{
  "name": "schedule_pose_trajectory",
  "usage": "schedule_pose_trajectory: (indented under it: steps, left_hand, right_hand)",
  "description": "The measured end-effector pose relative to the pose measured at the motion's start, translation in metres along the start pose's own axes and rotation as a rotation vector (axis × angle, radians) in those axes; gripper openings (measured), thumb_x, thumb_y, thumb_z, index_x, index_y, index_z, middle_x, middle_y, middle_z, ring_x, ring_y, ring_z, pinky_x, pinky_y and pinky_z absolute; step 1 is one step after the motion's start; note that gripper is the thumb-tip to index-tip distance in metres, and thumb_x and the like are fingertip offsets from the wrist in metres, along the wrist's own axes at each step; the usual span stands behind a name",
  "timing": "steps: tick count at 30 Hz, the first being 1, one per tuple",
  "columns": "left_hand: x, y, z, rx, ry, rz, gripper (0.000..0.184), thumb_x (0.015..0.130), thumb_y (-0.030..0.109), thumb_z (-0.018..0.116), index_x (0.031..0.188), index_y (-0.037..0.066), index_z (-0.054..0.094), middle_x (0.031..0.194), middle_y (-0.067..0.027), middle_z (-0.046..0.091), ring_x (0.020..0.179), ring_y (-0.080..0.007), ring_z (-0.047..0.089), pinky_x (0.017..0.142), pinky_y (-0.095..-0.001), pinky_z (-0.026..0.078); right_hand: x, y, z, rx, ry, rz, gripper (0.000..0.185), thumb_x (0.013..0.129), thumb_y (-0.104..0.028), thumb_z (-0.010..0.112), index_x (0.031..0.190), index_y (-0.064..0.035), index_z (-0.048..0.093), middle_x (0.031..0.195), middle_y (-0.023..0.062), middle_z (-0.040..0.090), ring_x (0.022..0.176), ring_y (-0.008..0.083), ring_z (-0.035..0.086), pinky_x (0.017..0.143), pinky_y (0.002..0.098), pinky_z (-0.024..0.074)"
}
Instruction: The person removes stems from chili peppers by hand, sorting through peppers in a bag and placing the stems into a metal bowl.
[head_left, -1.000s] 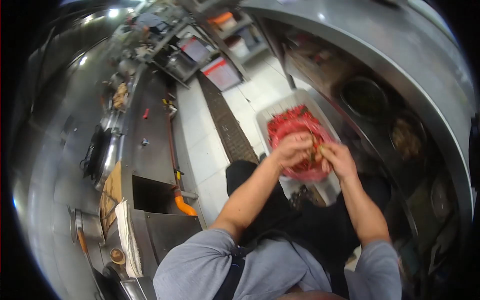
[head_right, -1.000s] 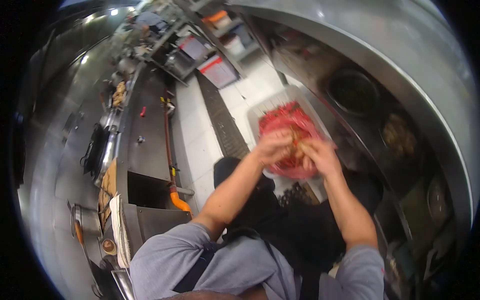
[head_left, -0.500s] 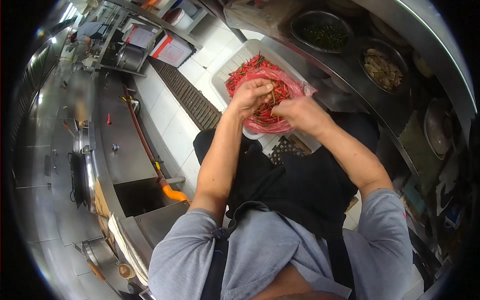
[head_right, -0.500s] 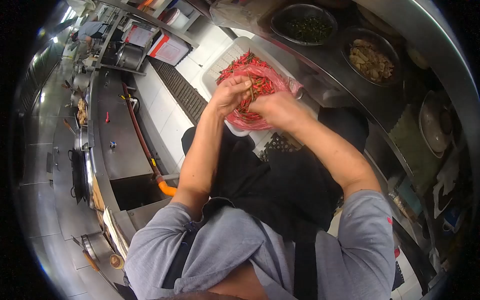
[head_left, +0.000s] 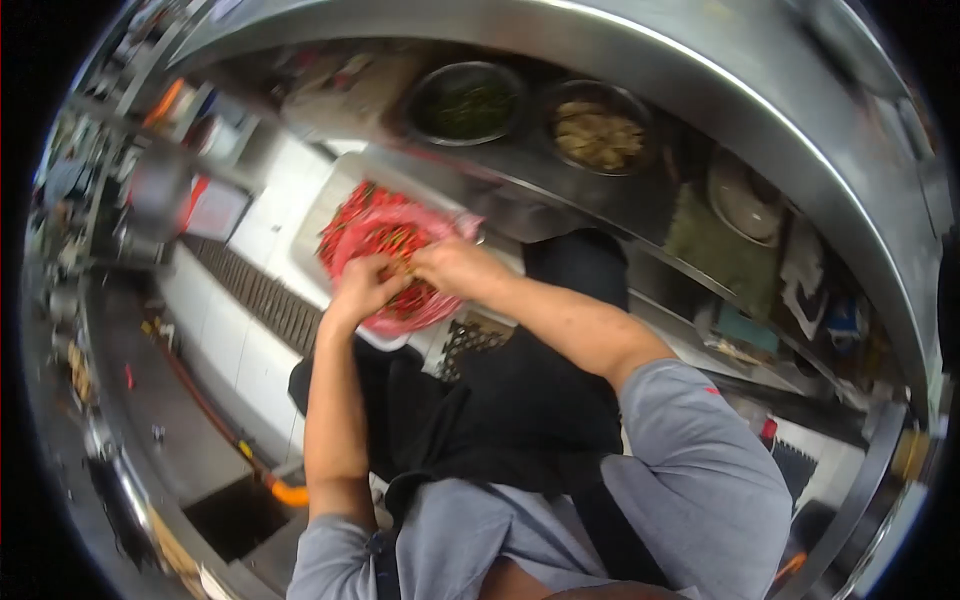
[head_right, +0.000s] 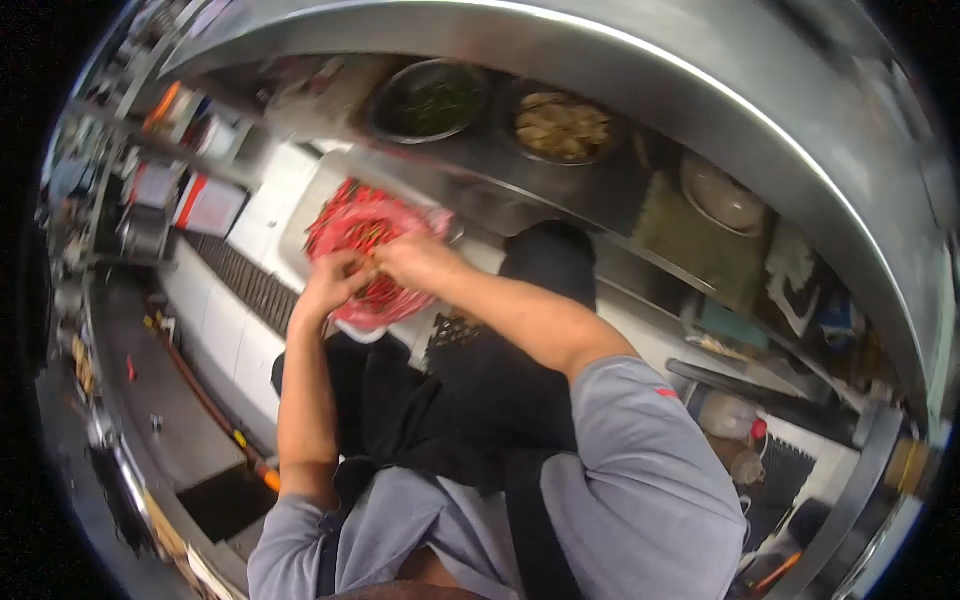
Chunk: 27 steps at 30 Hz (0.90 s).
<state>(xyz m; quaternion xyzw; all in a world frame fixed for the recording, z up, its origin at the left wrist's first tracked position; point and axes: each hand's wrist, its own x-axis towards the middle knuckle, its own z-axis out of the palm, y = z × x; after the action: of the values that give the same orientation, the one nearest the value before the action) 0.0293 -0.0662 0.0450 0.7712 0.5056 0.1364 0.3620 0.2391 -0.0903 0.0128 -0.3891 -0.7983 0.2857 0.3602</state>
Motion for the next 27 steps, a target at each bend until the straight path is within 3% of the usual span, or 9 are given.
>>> schedule_pose_trajectory:
  steps: [2,8,14,16,17,18,20,22,27]
  left_hand:
    - [-0.005,0.022,-0.004,0.068,-0.039,0.001,0.016,0.076,0.013,0.074,0.085,0.001,0.068,0.068,-0.0117,0.065,0.062,-0.0189,0.061,0.060,-0.0334,0.049]
    - [-0.012,0.008,0.001,0.012,-0.056,0.048,0.014,0.079,0.010,0.072,0.087,-0.001,0.068,0.076,-0.0132,0.067,0.066,-0.0199,0.064,0.062,-0.0327,0.050]
    - [-0.012,0.014,-0.001,0.044,-0.009,0.109,0.014,0.079,0.009,0.071,0.088,0.000,0.068,0.079,-0.0147,0.066,0.071,-0.0265,0.065,0.065,-0.0362,0.050]
    - [-0.012,0.011,0.002,0.053,0.025,0.107,0.015,0.079,0.011,0.071,0.089,0.000,0.068,0.079,-0.0155,0.065,0.071,-0.0300,0.064,0.065,-0.0380,0.049]
    - [-0.010,0.005,0.007,0.053,0.053,0.162,0.015,0.080,0.011,0.071,0.089,0.000,0.067,0.079,-0.0141,0.064,0.071,-0.0275,0.063,0.065,-0.0368,0.049]
    - [-0.009,0.002,0.008,0.054,0.082,0.215,0.014,0.080,0.011,0.071,0.089,0.001,0.067,0.078,-0.0128,0.063,0.071,-0.0250,0.063,0.064,-0.0357,0.049]
    - [-0.007,0.009,0.009,0.016,0.132,0.288,0.013,0.080,0.011,0.070,0.088,0.002,0.066,0.078,-0.0135,0.062,0.073,-0.0285,0.063,0.066,-0.0375,0.049]
    - [-0.004,0.004,0.013,-0.015,0.176,0.340,0.011,0.082,0.009,0.068,0.089,0.003,0.064,0.080,-0.0142,0.062,0.074,-0.0317,0.063,0.067,-0.0399,0.049]
    - [-0.001,-0.012,0.023,-0.054,0.328,0.422,0.010,0.080,0.008,0.065,0.089,0.002,0.064,0.084,-0.0150,0.063,0.083,-0.0343,0.062,0.072,-0.0409,0.051]
  right_hand:
    - [-0.003,0.003,0.002,-0.013,-0.059,0.031,0.015,0.084,-0.017,0.060,0.080,-0.0030,0.063,0.077,0.0181,0.065,0.074,0.0373,0.064,0.069,0.0479,0.0494]
    - [-0.005,0.000,0.005,0.002,-0.237,0.206,0.016,0.084,-0.018,0.058,0.085,-0.0025,0.064,0.079,0.0195,0.065,0.079,0.0377,0.063,0.072,0.0469,0.0488]
    - [0.001,0.002,0.004,0.187,-0.155,0.181,0.018,0.083,-0.019,0.056,0.086,-0.0036,0.065,0.079,0.0199,0.066,0.078,0.0388,0.064,0.070,0.0481,0.0488]
    - [0.004,0.003,0.012,0.188,-0.096,0.290,0.017,0.082,-0.018,0.057,0.088,-0.0032,0.064,0.080,0.0200,0.066,0.080,0.0384,0.064,0.071,0.0477,0.0485]
    - [0.005,0.001,0.010,0.225,-0.091,0.341,0.015,0.085,-0.015,0.057,0.088,-0.0023,0.063,0.075,0.0170,0.067,0.067,0.0313,0.067,0.059,0.0424,0.0503]
    - [0.005,0.005,0.011,0.230,-0.115,0.326,0.015,0.085,-0.015,0.057,0.088,-0.0023,0.063,0.075,0.0170,0.067,0.067,0.0313,0.067,0.059,0.0424,0.0503]
    - [0.007,0.018,0.016,0.677,-0.155,0.583,0.012,0.090,-0.013,0.057,0.088,-0.0029,0.063,0.068,0.0101,0.065,0.052,0.0198,0.062,0.046,0.0324,0.0473]
    - [0.008,0.025,0.013,0.799,-0.173,0.626,0.010,0.092,-0.012,0.057,0.089,-0.0042,0.063,0.064,0.0038,0.061,0.046,0.0095,0.055,0.039,0.0234,0.0413]
    - [0.016,0.005,0.002,1.023,-0.103,0.765,0.015,0.092,-0.013,0.057,0.098,-0.0003,0.060,0.068,0.0023,0.060,0.043,0.0064,0.050,0.039,0.0200,0.0369]
